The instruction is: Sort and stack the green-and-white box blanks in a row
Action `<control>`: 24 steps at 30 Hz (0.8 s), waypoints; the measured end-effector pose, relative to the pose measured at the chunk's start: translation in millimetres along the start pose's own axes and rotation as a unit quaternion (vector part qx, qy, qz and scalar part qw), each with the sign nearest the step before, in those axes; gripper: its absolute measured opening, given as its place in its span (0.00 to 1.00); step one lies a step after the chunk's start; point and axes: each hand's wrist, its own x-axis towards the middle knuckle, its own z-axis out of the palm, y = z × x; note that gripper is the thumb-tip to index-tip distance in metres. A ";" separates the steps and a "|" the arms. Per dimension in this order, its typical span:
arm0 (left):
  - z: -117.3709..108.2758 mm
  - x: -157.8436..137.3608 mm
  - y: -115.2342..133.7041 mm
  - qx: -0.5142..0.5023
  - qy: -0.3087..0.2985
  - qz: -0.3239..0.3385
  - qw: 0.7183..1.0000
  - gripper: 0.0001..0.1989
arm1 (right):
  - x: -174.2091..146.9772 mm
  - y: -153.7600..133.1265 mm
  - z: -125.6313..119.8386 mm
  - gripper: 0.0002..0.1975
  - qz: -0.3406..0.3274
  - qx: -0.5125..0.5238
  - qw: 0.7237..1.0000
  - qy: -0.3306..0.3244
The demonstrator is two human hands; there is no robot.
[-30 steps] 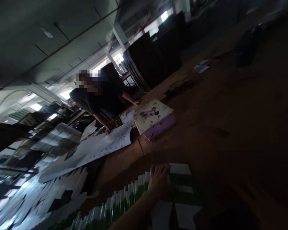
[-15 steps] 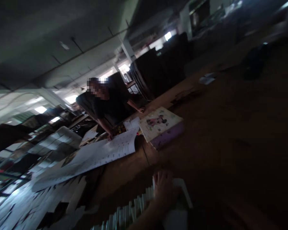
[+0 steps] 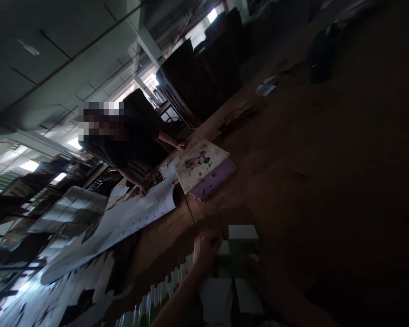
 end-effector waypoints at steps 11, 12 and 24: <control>2.1 -1.8 6.6 0.021 -0.005 -0.022 1.000 0.10 | -8.4 -3.1 3.5 0.28 -0.020 -0.090 0.996 0.010; 2.7 -1.4 6.0 0.021 -0.003 -0.021 1.000 0.10 | -7.4 -4.3 2.1 0.28 -0.019 -0.093 0.995 0.011; 12.6 -13.2 13.2 0.071 -0.035 0.104 0.991 0.32 | -13.5 -19.2 -24.3 0.23 -0.028 -0.103 0.994 0.021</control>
